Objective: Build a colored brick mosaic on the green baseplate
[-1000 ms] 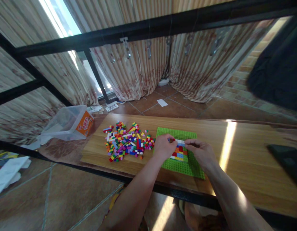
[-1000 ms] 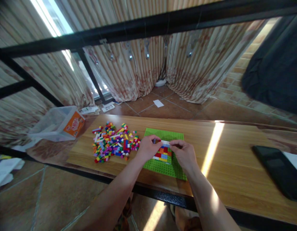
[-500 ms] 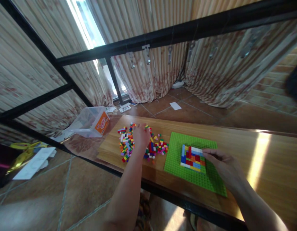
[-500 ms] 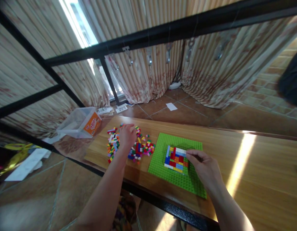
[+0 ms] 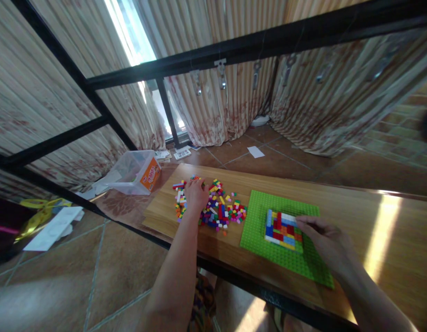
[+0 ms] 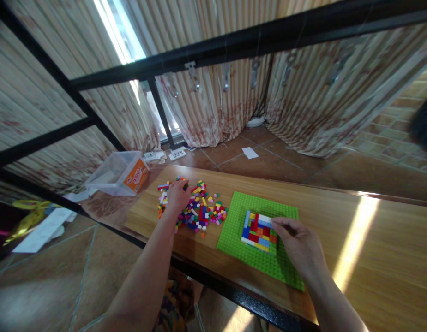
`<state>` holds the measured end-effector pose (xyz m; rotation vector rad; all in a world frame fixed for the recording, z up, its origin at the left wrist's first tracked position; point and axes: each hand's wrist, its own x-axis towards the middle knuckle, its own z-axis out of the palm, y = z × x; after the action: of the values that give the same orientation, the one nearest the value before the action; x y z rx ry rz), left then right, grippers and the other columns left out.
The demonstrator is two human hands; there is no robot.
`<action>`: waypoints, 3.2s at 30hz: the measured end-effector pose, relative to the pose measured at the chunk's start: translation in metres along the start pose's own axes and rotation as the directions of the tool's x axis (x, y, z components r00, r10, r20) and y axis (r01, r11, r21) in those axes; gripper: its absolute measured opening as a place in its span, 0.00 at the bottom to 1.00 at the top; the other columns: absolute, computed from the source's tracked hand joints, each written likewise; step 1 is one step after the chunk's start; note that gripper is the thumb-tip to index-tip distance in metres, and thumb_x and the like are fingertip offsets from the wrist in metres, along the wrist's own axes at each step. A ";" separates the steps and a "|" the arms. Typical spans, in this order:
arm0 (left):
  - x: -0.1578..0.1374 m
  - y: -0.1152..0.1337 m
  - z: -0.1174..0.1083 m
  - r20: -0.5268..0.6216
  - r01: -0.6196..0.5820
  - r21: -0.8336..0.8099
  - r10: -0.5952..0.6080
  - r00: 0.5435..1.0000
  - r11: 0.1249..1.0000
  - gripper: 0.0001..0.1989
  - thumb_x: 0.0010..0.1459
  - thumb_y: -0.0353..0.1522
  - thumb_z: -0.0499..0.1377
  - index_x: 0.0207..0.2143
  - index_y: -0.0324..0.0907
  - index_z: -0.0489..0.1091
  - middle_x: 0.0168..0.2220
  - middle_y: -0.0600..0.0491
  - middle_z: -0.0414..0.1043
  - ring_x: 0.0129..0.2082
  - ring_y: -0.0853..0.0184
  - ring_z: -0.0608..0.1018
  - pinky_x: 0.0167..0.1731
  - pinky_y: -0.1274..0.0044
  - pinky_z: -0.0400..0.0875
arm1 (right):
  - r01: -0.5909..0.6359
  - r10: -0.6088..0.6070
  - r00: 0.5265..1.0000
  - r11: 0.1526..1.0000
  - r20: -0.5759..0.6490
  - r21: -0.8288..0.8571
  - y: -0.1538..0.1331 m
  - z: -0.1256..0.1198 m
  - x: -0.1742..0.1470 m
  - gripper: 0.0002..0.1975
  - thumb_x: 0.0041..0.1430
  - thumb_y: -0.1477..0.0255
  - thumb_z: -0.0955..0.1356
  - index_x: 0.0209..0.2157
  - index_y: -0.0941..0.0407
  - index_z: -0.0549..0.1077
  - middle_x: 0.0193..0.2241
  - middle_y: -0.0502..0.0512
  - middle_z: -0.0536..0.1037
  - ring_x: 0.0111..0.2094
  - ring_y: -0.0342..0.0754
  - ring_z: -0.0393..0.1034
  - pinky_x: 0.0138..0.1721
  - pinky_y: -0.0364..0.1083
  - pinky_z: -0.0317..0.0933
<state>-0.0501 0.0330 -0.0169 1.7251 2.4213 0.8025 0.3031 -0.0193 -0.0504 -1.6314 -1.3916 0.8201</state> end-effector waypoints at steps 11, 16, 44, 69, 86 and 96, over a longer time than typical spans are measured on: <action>-0.023 0.039 -0.016 0.308 0.192 -0.859 0.181 0.934 0.474 0.15 0.50 0.38 0.66 0.38 0.38 0.73 0.33 0.51 0.79 0.32 0.67 0.81 0.36 0.74 0.76 | 0.067 -0.071 0.997 0.992 -0.034 -0.107 -0.015 0.008 -0.007 0.14 0.54 0.58 0.68 0.34 0.52 0.80 0.33 0.54 0.82 0.33 0.53 0.75 0.39 0.52 0.66; -0.057 0.078 -0.013 0.536 0.377 -0.839 0.475 0.698 0.392 0.19 0.52 0.39 0.66 0.44 0.40 0.69 0.43 0.46 0.78 0.40 0.63 0.82 0.39 0.73 0.77 | 0.366 -0.374 0.917 0.927 -0.138 -0.081 -0.049 0.015 -0.022 0.11 0.60 0.63 0.67 0.39 0.53 0.78 0.42 0.57 0.78 0.45 0.52 0.73 0.50 0.53 0.65; -0.048 0.073 -0.005 0.386 0.308 -0.822 0.073 0.920 0.478 0.12 0.50 0.38 0.65 0.30 0.37 0.73 0.23 0.56 0.73 0.18 0.77 0.71 0.18 0.85 0.62 | 0.592 -0.564 0.774 0.805 0.287 -0.015 -0.079 0.089 -0.054 0.06 0.64 0.76 0.66 0.35 0.53 0.75 0.34 0.53 0.77 0.37 0.47 0.73 0.41 0.46 0.67; -0.081 0.106 0.003 0.656 0.557 -0.752 0.319 0.684 0.353 0.12 0.56 0.29 0.64 0.44 0.37 0.74 0.30 0.52 0.78 0.26 0.73 0.78 0.29 0.82 0.71 | 0.482 -0.481 0.876 0.873 0.031 -0.077 -0.067 0.039 -0.024 0.10 0.61 0.68 0.68 0.43 0.53 0.77 0.43 0.58 0.76 0.45 0.53 0.72 0.49 0.55 0.67; -0.084 0.106 0.030 0.440 0.096 -0.742 0.374 0.817 0.664 0.10 0.55 0.26 0.58 0.39 0.39 0.78 0.35 0.49 0.80 0.37 0.65 0.79 0.44 0.73 0.74 | 0.498 -0.482 0.867 0.837 0.124 -0.226 -0.039 0.027 -0.005 0.10 0.59 0.67 0.69 0.42 0.52 0.79 0.45 0.60 0.75 0.50 0.57 0.68 0.52 0.61 0.64; -0.085 0.106 0.027 0.416 -0.034 -0.707 0.454 0.788 0.707 0.15 0.56 0.25 0.57 0.45 0.38 0.77 0.41 0.47 0.80 0.42 0.63 0.79 0.48 0.71 0.73 | 0.384 -0.352 0.920 0.896 0.171 -0.225 -0.044 0.032 0.003 0.09 0.55 0.70 0.69 0.38 0.54 0.80 0.39 0.57 0.77 0.40 0.51 0.73 0.46 0.53 0.68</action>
<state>0.0821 -0.0082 -0.0139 1.6663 1.2719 0.8707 0.2562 -0.0088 -0.0256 -1.4476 -1.8902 0.5428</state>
